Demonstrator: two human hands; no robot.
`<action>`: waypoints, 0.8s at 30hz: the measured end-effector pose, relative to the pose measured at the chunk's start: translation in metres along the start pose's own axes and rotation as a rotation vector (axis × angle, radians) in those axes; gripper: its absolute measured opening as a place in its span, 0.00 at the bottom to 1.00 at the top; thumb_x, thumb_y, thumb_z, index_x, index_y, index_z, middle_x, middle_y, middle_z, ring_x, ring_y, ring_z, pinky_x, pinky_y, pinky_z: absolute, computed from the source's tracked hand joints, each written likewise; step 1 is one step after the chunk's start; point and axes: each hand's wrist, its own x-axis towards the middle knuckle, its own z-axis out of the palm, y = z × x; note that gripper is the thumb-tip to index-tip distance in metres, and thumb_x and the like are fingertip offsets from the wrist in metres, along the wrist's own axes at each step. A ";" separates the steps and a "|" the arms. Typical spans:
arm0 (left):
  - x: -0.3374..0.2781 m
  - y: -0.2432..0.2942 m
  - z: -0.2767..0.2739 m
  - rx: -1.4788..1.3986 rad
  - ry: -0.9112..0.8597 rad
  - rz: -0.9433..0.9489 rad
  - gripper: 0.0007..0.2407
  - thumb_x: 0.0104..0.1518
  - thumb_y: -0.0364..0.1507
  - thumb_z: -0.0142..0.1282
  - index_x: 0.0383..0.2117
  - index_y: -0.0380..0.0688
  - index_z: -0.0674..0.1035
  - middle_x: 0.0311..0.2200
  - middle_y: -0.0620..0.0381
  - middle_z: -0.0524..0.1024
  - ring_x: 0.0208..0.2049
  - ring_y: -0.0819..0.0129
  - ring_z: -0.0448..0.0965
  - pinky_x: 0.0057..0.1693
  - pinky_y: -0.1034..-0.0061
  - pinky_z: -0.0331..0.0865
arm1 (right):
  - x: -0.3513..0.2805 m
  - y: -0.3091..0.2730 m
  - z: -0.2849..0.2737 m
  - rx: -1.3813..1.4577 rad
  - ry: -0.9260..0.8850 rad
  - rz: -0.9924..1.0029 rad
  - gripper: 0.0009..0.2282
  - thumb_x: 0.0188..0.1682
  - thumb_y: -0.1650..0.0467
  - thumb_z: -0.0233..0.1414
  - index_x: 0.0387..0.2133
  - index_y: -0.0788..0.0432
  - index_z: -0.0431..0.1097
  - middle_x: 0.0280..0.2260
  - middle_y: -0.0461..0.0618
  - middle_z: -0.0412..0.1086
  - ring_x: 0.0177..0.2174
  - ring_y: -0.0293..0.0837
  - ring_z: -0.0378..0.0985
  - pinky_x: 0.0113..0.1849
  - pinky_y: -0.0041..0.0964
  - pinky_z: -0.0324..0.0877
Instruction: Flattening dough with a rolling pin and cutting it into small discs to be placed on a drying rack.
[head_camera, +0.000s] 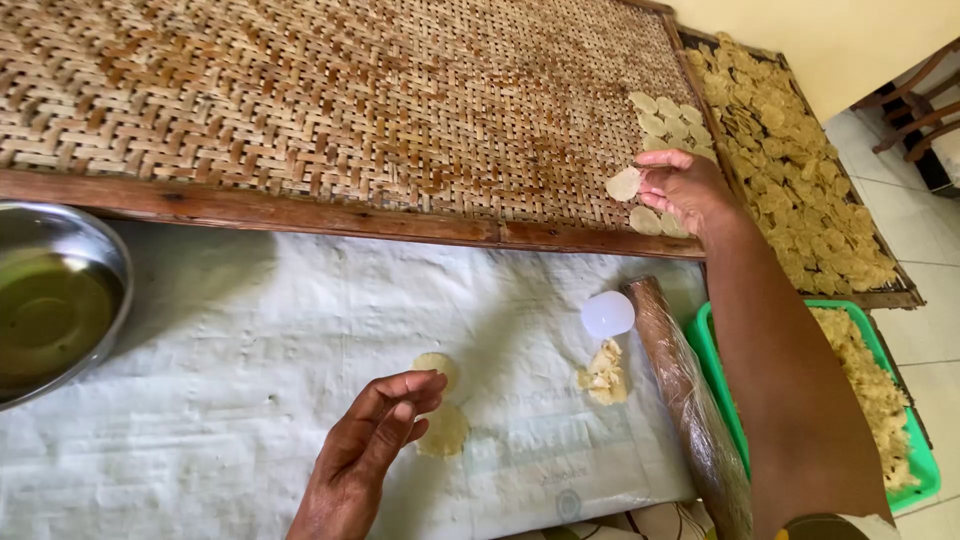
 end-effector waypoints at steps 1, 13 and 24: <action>0.000 -0.001 0.000 -0.001 -0.004 -0.012 0.23 0.59 0.44 0.44 0.57 0.47 0.77 0.56 0.57 0.76 0.62 0.64 0.71 0.66 0.64 0.65 | 0.002 0.003 -0.005 -0.005 0.006 0.012 0.12 0.53 0.76 0.54 0.49 0.58 0.73 0.41 0.48 0.74 0.39 0.40 0.77 0.44 0.34 0.77; 0.000 -0.007 -0.002 -0.028 -0.007 -0.025 0.22 0.60 0.41 0.44 0.57 0.46 0.77 0.57 0.56 0.76 0.63 0.63 0.70 0.67 0.64 0.63 | 0.018 0.026 -0.027 -0.021 0.051 0.069 0.12 0.51 0.77 0.54 0.49 0.58 0.74 0.42 0.50 0.73 0.39 0.40 0.77 0.46 0.35 0.78; 0.000 -0.006 -0.001 -0.033 -0.017 -0.017 0.22 0.60 0.41 0.44 0.57 0.45 0.77 0.57 0.55 0.76 0.63 0.62 0.70 0.68 0.64 0.64 | 0.013 0.012 -0.022 -0.297 0.074 0.055 0.16 0.51 0.81 0.47 0.51 0.59 0.72 0.50 0.54 0.74 0.44 0.43 0.80 0.46 0.33 0.76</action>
